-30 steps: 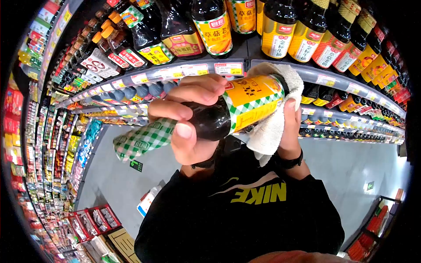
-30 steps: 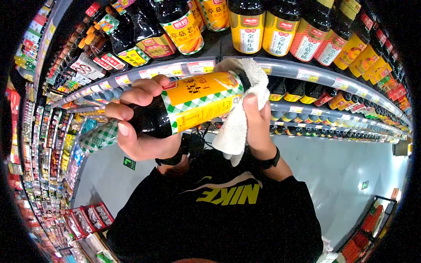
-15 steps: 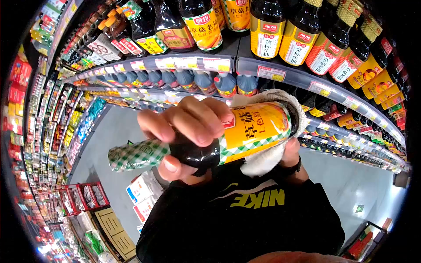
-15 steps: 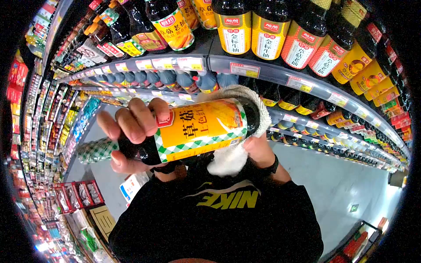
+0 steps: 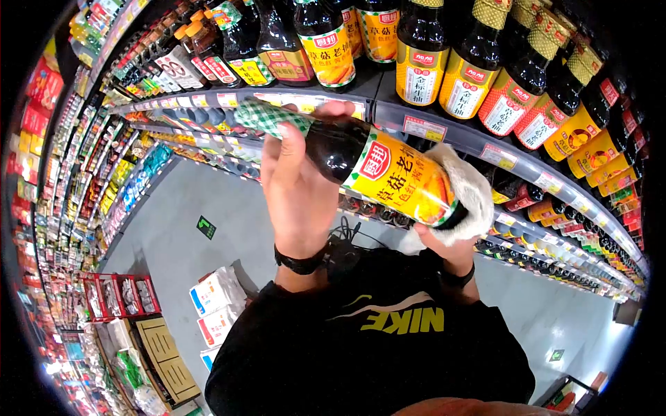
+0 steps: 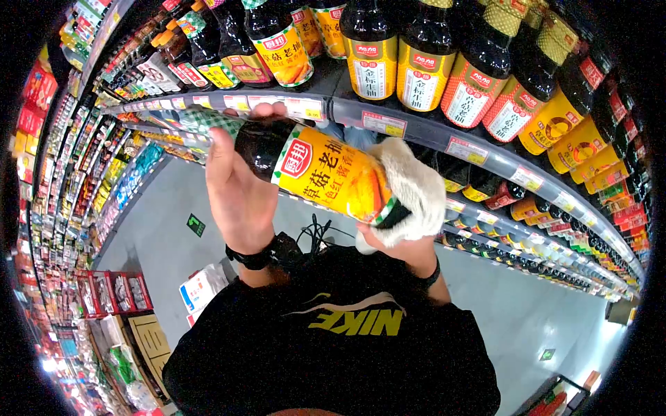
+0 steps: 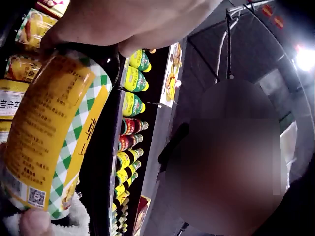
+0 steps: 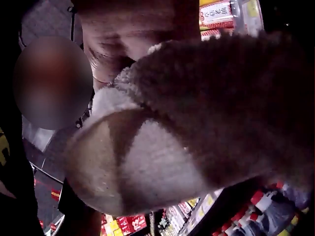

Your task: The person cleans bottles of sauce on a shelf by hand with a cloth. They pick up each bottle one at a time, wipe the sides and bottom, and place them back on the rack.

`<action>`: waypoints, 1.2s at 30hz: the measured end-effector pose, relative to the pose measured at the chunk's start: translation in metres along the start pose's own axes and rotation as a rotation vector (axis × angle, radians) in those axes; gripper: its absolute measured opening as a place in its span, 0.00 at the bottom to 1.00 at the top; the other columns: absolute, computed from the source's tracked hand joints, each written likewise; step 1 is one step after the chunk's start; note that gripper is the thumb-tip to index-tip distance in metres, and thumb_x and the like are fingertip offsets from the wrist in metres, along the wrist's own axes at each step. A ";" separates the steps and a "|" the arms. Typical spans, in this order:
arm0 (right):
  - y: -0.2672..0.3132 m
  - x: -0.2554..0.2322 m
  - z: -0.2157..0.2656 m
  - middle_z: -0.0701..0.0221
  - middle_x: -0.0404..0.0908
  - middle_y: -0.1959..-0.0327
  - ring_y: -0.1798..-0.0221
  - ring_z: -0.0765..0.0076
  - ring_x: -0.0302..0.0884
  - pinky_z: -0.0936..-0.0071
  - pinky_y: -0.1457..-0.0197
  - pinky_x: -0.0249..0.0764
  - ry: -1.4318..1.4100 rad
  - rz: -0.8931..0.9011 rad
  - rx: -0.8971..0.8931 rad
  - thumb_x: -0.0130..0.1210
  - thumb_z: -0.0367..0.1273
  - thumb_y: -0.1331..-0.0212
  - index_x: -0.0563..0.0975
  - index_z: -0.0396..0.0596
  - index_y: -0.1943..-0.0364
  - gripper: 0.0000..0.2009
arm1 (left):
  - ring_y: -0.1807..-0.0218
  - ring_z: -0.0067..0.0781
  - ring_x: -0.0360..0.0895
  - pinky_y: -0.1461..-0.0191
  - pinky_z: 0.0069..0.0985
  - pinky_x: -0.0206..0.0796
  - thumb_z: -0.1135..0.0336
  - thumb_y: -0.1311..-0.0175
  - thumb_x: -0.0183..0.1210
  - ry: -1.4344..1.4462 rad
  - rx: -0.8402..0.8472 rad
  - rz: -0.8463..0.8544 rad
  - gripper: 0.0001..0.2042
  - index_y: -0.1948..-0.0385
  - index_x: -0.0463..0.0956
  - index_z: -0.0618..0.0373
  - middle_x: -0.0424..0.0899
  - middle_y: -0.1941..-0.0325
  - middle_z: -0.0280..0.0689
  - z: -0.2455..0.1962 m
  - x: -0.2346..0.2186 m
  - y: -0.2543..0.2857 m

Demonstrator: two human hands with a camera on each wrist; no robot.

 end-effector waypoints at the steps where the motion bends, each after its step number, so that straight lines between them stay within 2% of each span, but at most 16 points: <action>1: 0.005 0.003 -0.007 0.59 0.79 0.52 0.52 0.46 0.77 0.61 0.46 0.71 0.054 -0.027 0.107 0.67 0.39 0.64 0.75 0.39 0.50 0.32 | 0.46 0.48 0.75 0.42 0.45 0.68 0.56 0.30 0.52 -0.046 0.093 0.011 0.18 0.47 0.64 0.59 0.78 0.51 0.51 -0.010 0.004 0.000; 5: 0.043 0.022 -0.045 0.59 0.75 0.44 0.41 0.53 0.72 0.63 0.36 0.66 0.042 -0.060 0.306 0.72 0.39 0.60 0.69 0.43 0.41 0.38 | 0.50 0.43 0.76 0.44 0.41 0.68 0.61 0.31 0.53 -0.099 0.305 0.064 0.17 0.48 0.66 0.63 0.77 0.53 0.46 -0.033 0.015 -0.005; 8: 0.047 0.036 -0.048 0.60 0.74 0.42 0.41 0.57 0.73 0.64 0.37 0.67 0.243 -0.017 0.203 0.72 0.39 0.59 0.69 0.43 0.40 0.38 | 0.53 0.40 0.75 0.45 0.42 0.69 0.62 0.29 0.50 -0.147 0.400 0.131 0.17 0.47 0.65 0.65 0.75 0.56 0.43 -0.041 0.028 -0.012; 9: 0.055 0.039 -0.044 0.62 0.77 0.45 0.44 0.61 0.77 0.67 0.40 0.71 0.367 -0.048 0.128 0.70 0.37 0.56 0.72 0.43 0.43 0.33 | 0.54 0.41 0.76 0.47 0.40 0.70 0.62 0.32 0.54 -0.195 0.476 0.152 0.20 0.46 0.64 0.67 0.76 0.56 0.44 -0.047 0.033 -0.014; 10: 0.072 0.035 -0.070 0.62 0.81 0.50 0.49 0.63 0.80 0.70 0.44 0.73 0.173 -0.143 0.373 0.70 0.34 0.55 0.77 0.42 0.49 0.26 | 0.55 0.41 0.77 0.49 0.38 0.71 0.62 0.34 0.57 -0.240 0.550 0.173 0.22 0.45 0.63 0.68 0.76 0.57 0.45 -0.053 0.037 -0.016; 12: 0.079 0.032 -0.082 0.63 0.83 0.56 0.54 0.65 0.82 0.71 0.47 0.75 0.217 -0.211 0.468 0.69 0.31 0.54 0.79 0.40 0.56 0.19 | 0.58 0.42 0.78 0.50 0.37 0.70 0.62 0.34 0.58 -0.279 0.599 0.191 0.24 0.44 0.62 0.70 0.77 0.59 0.47 -0.058 0.040 -0.025; 15: 0.077 0.031 -0.097 0.64 0.83 0.57 0.56 0.65 0.82 0.70 0.48 0.75 -0.033 -0.288 0.650 0.69 0.31 0.55 0.79 0.40 0.58 0.19 | 0.61 0.41 0.78 0.54 0.33 0.70 0.62 0.34 0.57 -0.381 0.767 0.256 0.24 0.44 0.62 0.70 0.77 0.61 0.48 -0.071 0.050 -0.040; 18: 0.073 0.023 -0.092 0.63 0.83 0.58 0.57 0.64 0.82 0.69 0.49 0.75 0.169 -0.298 0.583 0.69 0.31 0.55 0.79 0.40 0.58 0.18 | 0.63 0.39 0.78 0.55 0.30 0.69 0.62 0.35 0.57 -0.411 0.842 0.262 0.24 0.45 0.62 0.71 0.78 0.63 0.48 -0.073 0.053 -0.056; 19: 0.073 0.021 -0.087 0.62 0.83 0.59 0.58 0.61 0.82 0.69 0.51 0.76 0.406 -0.246 0.457 0.70 0.33 0.55 0.79 0.40 0.60 0.18 | 0.65 0.37 0.78 0.57 0.28 0.68 0.61 0.35 0.58 -0.401 0.853 0.251 0.25 0.46 0.62 0.72 0.78 0.64 0.48 -0.073 0.055 -0.062; 22: 0.083 0.015 -0.103 0.63 0.83 0.61 0.60 0.59 0.82 0.68 0.53 0.77 0.386 -0.356 0.618 0.69 0.33 0.54 0.79 0.42 0.61 0.16 | 0.66 0.33 0.76 0.59 0.24 0.66 0.61 0.36 0.59 -0.450 0.808 0.285 0.26 0.45 0.61 0.73 0.78 0.65 0.46 -0.067 0.058 -0.082; 24: 0.076 0.013 -0.100 0.65 0.83 0.62 0.61 0.58 0.82 0.66 0.55 0.77 0.244 -0.457 0.568 0.68 0.33 0.54 0.80 0.45 0.62 0.15 | 0.68 0.26 0.74 0.61 0.20 0.64 0.64 0.36 0.58 -0.422 0.803 0.328 0.25 0.45 0.61 0.74 0.79 0.67 0.44 -0.062 0.063 -0.091; 27: 0.059 0.029 -0.084 0.66 0.83 0.61 0.61 0.57 0.82 0.64 0.55 0.78 0.591 -0.286 0.374 0.69 0.33 0.55 0.79 0.46 0.61 0.15 | 0.69 0.21 0.71 0.61 0.18 0.64 0.67 0.36 0.57 -0.459 0.748 0.407 0.24 0.44 0.61 0.73 0.79 0.66 0.42 -0.054 0.074 -0.103; 30: 0.056 0.041 -0.078 0.65 0.82 0.61 0.61 0.57 0.82 0.63 0.55 0.78 0.821 -0.188 0.321 0.70 0.34 0.56 0.79 0.45 0.60 0.18 | 0.65 0.37 0.79 0.55 0.29 0.67 0.62 0.35 0.57 -0.552 0.721 0.431 0.23 0.47 0.63 0.74 0.79 0.65 0.45 -0.042 0.078 -0.114; 32: 0.057 0.041 -0.078 0.61 0.82 0.61 0.61 0.61 0.80 0.67 0.53 0.75 0.694 -0.252 0.415 0.69 0.30 0.55 0.78 0.37 0.60 0.18 | 0.65 0.33 0.79 0.56 0.25 0.66 0.64 0.35 0.57 -0.502 0.716 0.448 0.21 0.48 0.65 0.73 0.80 0.65 0.44 -0.036 0.079 -0.123; 34: 0.078 0.032 -0.104 0.61 0.82 0.61 0.60 0.61 0.81 0.67 0.52 0.75 0.104 -0.510 0.732 0.71 0.31 0.57 0.78 0.38 0.60 0.19 | 0.65 0.29 0.78 0.58 0.21 0.65 0.66 0.35 0.57 -0.548 0.655 0.454 0.20 0.49 0.66 0.72 0.80 0.67 0.43 -0.027 0.079 -0.131; 36: 0.083 0.036 -0.111 0.62 0.82 0.60 0.60 0.62 0.81 0.67 0.51 0.75 0.134 -0.511 0.750 0.71 0.32 0.58 0.79 0.39 0.60 0.20 | 0.67 0.25 0.78 0.61 0.18 0.64 0.69 0.35 0.56 -0.576 0.659 0.475 0.16 0.52 0.68 0.71 0.81 0.68 0.41 -0.019 0.079 -0.137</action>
Point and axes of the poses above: each hand's wrist, its own y-axis away from the middle knuckle, its own x-axis out of the palm, z = x × y, the point moved 10 cm from there along -y, towards the middle knuckle
